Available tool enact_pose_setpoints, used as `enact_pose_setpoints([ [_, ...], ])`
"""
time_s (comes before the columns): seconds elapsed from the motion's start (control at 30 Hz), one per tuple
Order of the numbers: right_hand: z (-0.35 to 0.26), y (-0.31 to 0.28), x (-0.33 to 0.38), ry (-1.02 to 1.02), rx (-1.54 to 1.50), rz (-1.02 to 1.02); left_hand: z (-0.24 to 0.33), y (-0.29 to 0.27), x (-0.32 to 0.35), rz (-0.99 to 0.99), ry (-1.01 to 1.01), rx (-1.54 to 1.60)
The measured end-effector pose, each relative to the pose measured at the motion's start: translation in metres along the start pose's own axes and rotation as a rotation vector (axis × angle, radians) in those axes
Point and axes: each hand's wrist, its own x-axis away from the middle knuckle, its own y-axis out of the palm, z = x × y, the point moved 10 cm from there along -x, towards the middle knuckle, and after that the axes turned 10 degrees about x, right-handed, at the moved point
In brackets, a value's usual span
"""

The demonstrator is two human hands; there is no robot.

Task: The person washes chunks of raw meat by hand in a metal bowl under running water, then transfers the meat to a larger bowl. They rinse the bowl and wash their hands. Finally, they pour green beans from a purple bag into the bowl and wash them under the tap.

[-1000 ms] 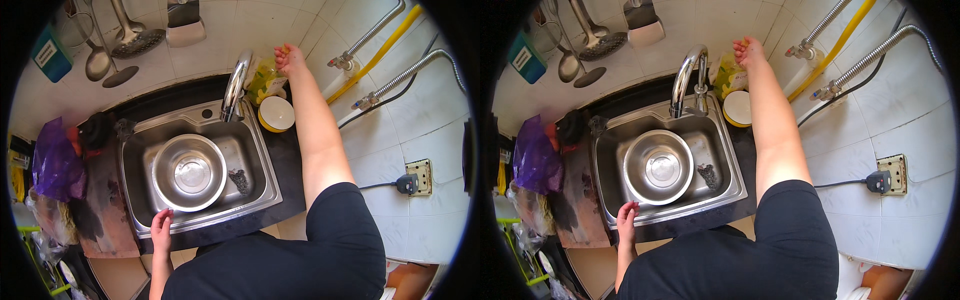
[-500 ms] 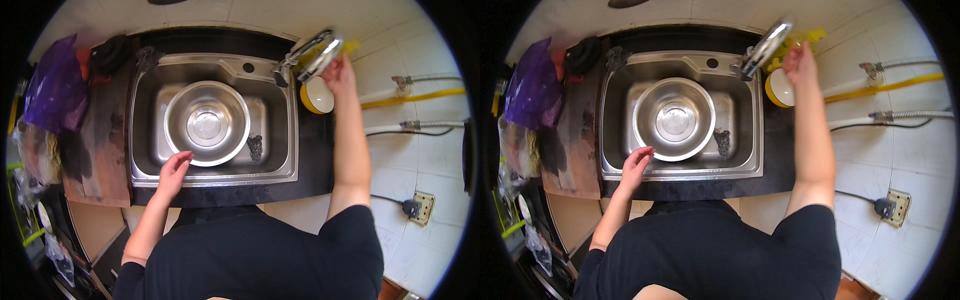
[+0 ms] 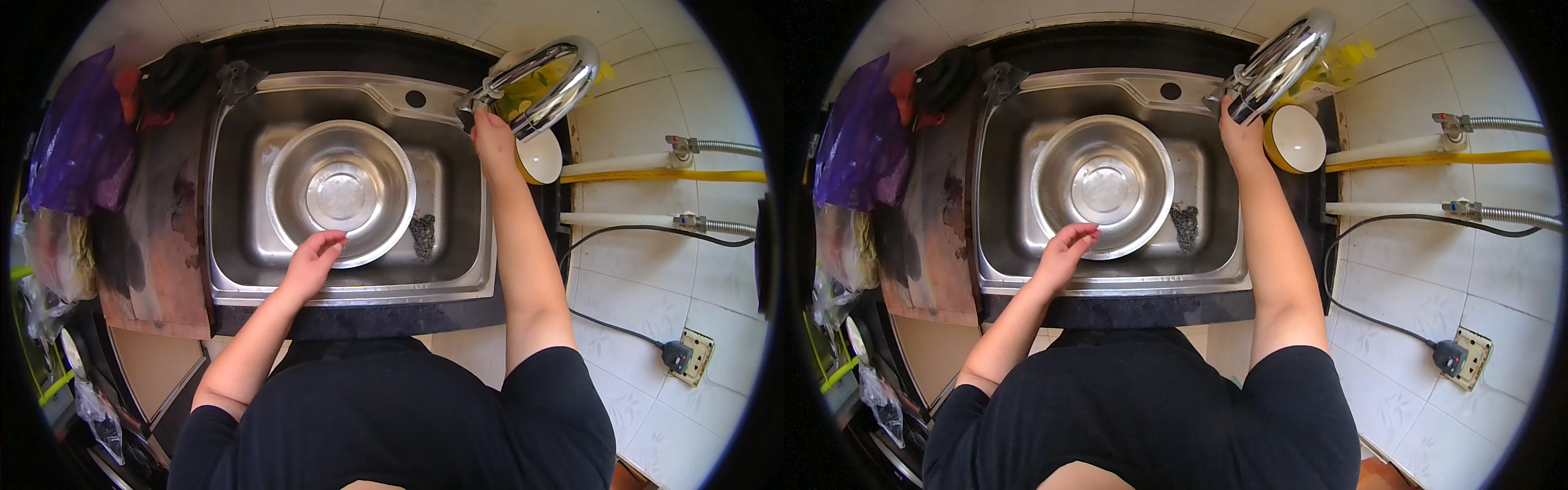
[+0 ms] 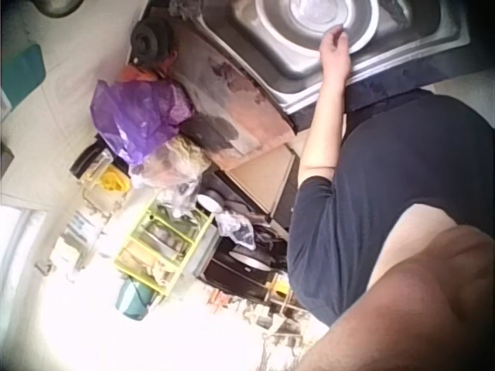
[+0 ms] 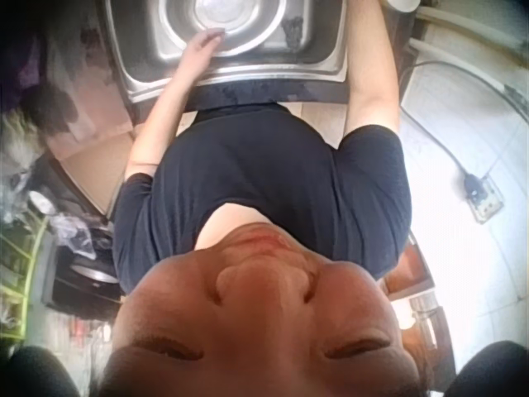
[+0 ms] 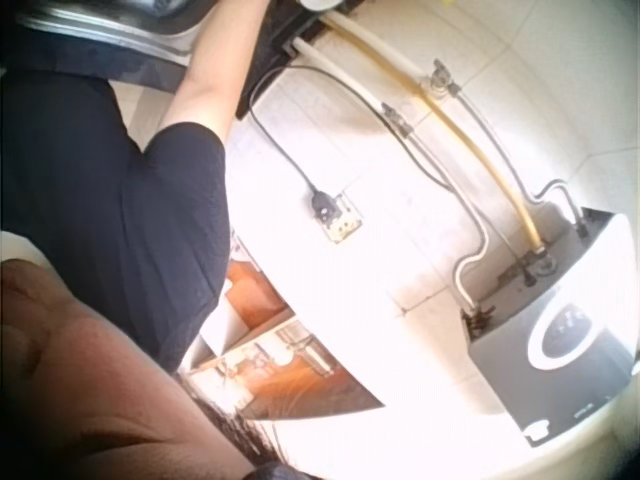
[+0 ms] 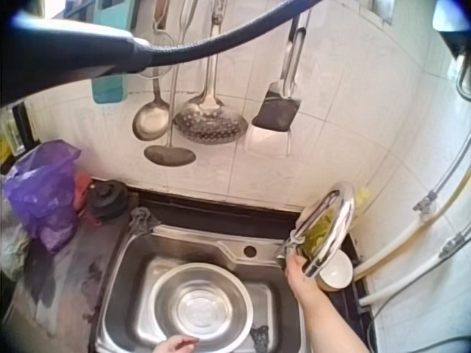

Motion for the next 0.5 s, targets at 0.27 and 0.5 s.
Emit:
enact_pose_setpoints([
  [0.27,0.032,0.093,0.121,0.372,-0.762,-0.323,-0.020,-0.002,-0.026,0.043,0.100,-0.080],
  [0.5,0.059,0.162,0.133,0.681,-1.222,-0.401,0.034,0.091,-0.061,0.058,0.474,-0.575],
])
